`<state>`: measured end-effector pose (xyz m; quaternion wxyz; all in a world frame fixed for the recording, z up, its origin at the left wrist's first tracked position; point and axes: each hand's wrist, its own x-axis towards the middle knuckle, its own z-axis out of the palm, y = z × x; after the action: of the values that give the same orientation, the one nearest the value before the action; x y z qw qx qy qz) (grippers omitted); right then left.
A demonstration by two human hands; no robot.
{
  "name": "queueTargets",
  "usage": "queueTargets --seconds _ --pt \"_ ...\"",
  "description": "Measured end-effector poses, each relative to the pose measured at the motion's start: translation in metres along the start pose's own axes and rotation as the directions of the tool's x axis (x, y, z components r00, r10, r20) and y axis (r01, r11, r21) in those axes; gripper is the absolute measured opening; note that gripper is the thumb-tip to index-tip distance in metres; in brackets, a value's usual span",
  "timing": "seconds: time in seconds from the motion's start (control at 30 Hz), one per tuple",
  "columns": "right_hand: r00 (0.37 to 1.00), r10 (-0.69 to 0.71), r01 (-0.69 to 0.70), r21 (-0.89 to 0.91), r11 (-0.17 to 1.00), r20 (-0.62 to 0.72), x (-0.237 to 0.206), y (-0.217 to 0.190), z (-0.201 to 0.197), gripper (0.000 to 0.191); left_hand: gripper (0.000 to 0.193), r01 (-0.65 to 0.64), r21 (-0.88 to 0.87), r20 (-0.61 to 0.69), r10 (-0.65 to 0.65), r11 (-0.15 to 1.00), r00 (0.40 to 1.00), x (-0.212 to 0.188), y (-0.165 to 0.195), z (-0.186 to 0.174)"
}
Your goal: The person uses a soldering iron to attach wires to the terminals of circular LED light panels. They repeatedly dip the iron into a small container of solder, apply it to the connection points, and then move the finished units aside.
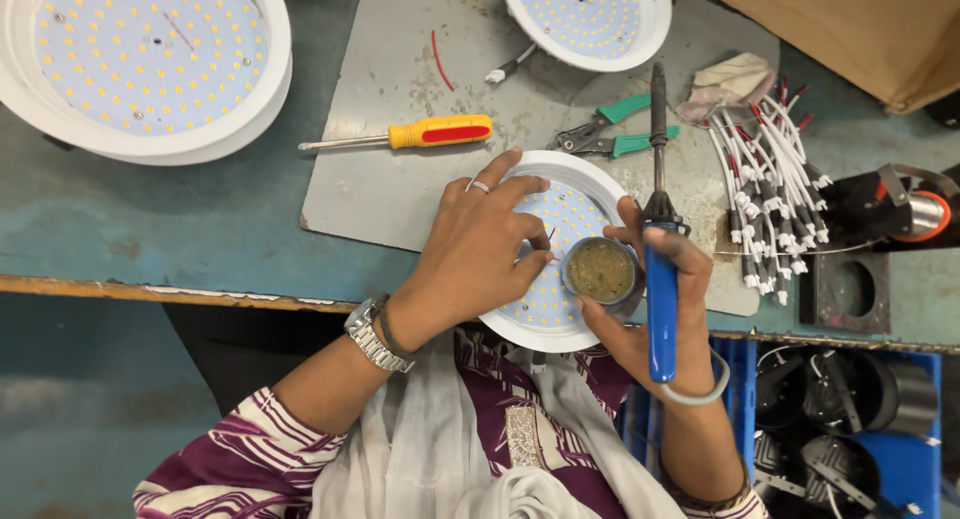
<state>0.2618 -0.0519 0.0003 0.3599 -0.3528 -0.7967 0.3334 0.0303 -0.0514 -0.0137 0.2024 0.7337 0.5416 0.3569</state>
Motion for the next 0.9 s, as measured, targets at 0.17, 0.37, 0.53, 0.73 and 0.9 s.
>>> queueTargets --seconds 0.17,0.37,0.53,0.73,0.9 --pt "0.999 -0.033 0.033 -0.072 0.997 0.008 0.0025 -0.0035 0.0059 0.083 0.009 0.010 -0.004 -0.002 -0.010 1.000 1.000 0.0007 0.0027 -0.0024" --pt "0.997 -0.060 0.064 -0.100 0.993 0.039 0.0061 -0.0030 0.0073 0.084 0.007 0.011 -0.018 -0.013 -0.011 1.000 1.000 0.0007 0.0021 -0.0035" --pt "0.998 -0.045 0.048 -0.080 0.996 0.033 0.0052 -0.0026 0.0096 0.084 0.008 0.004 -0.022 -0.021 -0.005 1.000 1.000 0.0000 0.0015 -0.0034" --pt "0.999 -0.042 0.044 -0.085 0.995 0.022 0.0054 -0.0006 0.0099 0.084 0.008 -0.005 -0.029 -0.027 0.004 1.000 1.000 -0.0005 0.0004 -0.0025" --pt "0.999 -0.034 0.033 -0.069 0.997 -0.007 0.0056 0.0016 0.0085 0.084 0.010 -0.004 -0.038 -0.042 0.003 0.999 0.999 -0.0005 0.0005 -0.0020"
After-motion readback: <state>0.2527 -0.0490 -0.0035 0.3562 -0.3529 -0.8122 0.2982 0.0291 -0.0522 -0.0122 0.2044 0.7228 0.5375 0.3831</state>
